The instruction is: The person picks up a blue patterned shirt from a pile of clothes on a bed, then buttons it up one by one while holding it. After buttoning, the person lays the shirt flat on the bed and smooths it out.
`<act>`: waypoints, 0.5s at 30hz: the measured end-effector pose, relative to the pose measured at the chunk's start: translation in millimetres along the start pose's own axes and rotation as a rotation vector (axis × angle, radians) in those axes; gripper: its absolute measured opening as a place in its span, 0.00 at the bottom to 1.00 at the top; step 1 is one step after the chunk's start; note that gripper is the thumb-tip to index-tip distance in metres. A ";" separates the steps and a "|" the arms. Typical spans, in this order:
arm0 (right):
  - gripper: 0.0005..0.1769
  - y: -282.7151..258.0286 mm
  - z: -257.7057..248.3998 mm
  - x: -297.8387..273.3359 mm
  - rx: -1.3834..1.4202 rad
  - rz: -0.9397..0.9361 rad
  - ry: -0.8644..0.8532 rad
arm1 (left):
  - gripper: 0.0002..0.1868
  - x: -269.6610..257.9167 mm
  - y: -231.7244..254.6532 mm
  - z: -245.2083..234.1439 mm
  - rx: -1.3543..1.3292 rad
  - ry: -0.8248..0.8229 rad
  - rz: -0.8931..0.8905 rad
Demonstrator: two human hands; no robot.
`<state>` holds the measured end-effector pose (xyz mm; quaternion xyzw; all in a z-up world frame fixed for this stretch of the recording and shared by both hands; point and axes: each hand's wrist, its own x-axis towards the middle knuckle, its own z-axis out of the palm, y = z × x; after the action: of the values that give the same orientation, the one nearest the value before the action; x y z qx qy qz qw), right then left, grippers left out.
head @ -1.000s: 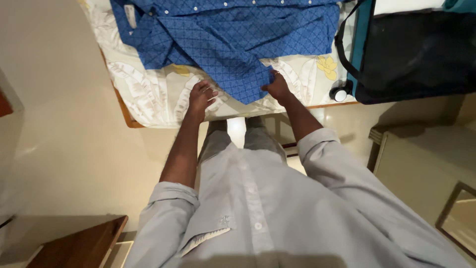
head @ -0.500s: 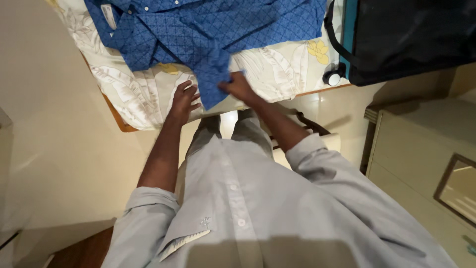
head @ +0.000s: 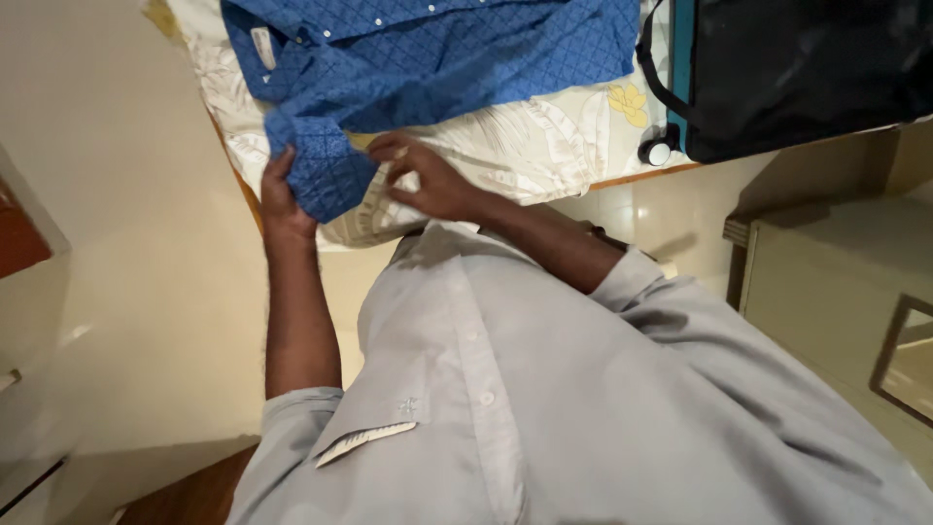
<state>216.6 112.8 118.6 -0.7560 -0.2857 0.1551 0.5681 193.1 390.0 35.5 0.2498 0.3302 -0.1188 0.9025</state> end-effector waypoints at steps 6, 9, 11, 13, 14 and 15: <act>0.28 48.3 -48.2 -37.5 0.146 0.493 0.127 | 0.21 -39.5 51.3 76.3 0.097 -0.111 0.151; 0.35 66.1 -63.5 -50.5 -0.006 0.450 0.152 | 0.20 -54.6 50.2 106.2 0.234 -0.202 0.154; 0.42 74.8 -72.1 -49.9 -0.200 0.323 0.150 | 0.20 -65.6 46.9 122.6 0.363 -0.237 0.129; 0.47 83.4 -80.3 -44.9 -0.318 0.255 0.157 | 0.21 -78.3 43.6 134.1 0.507 -0.227 0.079; 0.49 88.9 -84.6 -41.4 -0.375 0.219 0.161 | 0.22 -84.0 42.2 138.2 0.578 -0.221 0.076; 0.47 95.3 -87.7 -37.9 -0.366 0.250 0.130 | 0.23 -89.2 40.2 141.8 0.650 -0.216 0.069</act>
<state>260.1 3.9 51.8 -0.8843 -0.1759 0.1209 0.4153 217.2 353.4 202.0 0.5211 0.1691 -0.2130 0.8090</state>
